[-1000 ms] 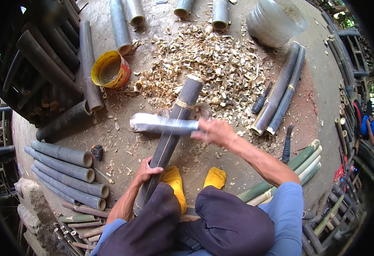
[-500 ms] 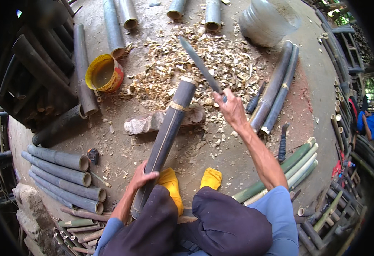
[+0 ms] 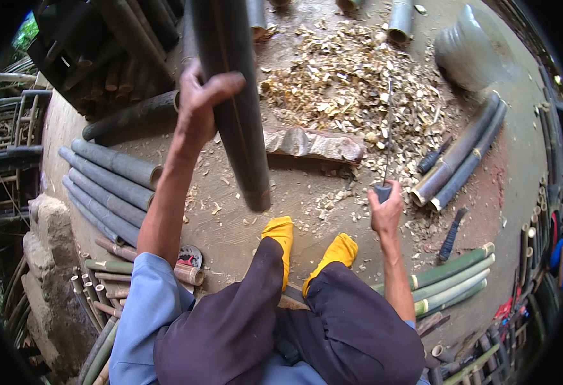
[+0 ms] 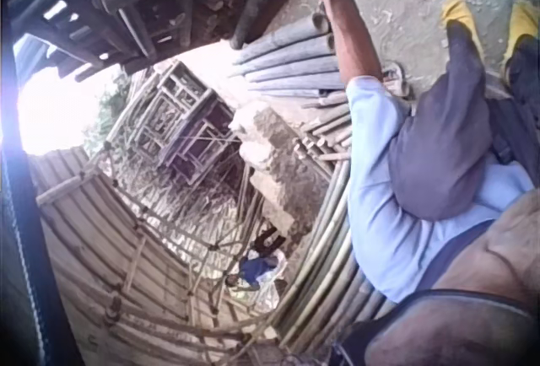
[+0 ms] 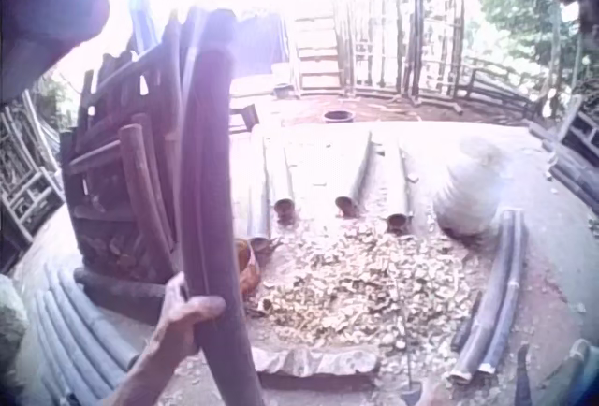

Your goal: The person shaves the surface of bamboo poles using a machete and a knife, rotating the poles by hand while sitting on the ground.

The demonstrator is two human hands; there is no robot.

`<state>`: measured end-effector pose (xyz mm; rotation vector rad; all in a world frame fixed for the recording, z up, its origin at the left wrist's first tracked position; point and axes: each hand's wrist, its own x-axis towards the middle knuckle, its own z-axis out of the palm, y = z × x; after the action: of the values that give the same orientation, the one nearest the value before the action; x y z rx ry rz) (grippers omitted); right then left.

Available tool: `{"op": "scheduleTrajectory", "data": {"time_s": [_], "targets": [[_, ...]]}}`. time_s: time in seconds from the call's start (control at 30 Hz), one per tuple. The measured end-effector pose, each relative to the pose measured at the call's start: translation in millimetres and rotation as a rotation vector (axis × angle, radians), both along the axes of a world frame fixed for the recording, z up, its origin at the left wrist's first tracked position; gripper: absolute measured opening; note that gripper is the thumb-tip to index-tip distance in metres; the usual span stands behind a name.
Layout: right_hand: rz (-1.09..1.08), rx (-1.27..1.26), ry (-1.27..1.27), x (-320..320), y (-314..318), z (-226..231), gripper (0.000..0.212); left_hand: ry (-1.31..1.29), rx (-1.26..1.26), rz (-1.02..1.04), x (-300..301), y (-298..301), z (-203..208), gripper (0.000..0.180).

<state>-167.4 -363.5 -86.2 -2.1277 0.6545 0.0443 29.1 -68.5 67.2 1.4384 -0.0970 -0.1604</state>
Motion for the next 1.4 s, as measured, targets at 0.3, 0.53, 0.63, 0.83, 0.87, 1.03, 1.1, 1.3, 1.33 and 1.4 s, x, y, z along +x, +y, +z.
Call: {"op": "scheduleTrajectory", "data": {"time_s": [0.3,0.53,0.63,0.83,0.87,1.03,1.1,1.3,1.33,1.4], "targets": [[0.035,0.176,-0.099,-27.4,31.2,16.4,0.035,-0.331,-0.143,0.339,-35.1,-32.3,-17.9,0.052],[0.136,0.188,-0.152,-19.4,41.8,2.6,0.042,-0.476,-0.075,0.22,-105.4,-48.7,-43.9,0.073],[0.149,0.226,-0.146,-15.9,38.7,1.7,0.042,-0.491,0.182,0.117,-119.9,-48.6,-36.0,0.072],[0.113,0.175,-0.408,-1.2,57.8,40.0,0.041,-0.512,0.363,0.101,-136.6,-48.3,-31.8,0.087],[0.097,0.14,-0.473,-0.2,53.5,39.8,0.04,-0.54,0.351,0.086,-137.2,-53.1,-34.3,0.088],[0.175,0.231,-0.201,13.3,43.2,19.7,0.037,-0.684,0.56,-0.008,-135.2,-46.4,-28.6,0.082],[0.176,0.293,-0.229,9.7,45.9,33.8,0.037,-0.653,0.5,-0.008,-135.8,-39.0,-32.7,0.082],[0.176,0.181,-0.261,15.7,46.8,7.4,0.042,-0.582,0.407,0.057,-134.6,-48.6,-31.6,0.085],[0.209,0.164,-0.149,17.8,42.0,3.6,0.042,-0.581,0.391,0.061,-133.1,-50.9,-31.2,0.085],[0.186,0.255,-0.202,14.5,44.2,17.6,0.04,-0.603,0.396,0.048,-130.9,-48.5,-32.4,0.084]]}}
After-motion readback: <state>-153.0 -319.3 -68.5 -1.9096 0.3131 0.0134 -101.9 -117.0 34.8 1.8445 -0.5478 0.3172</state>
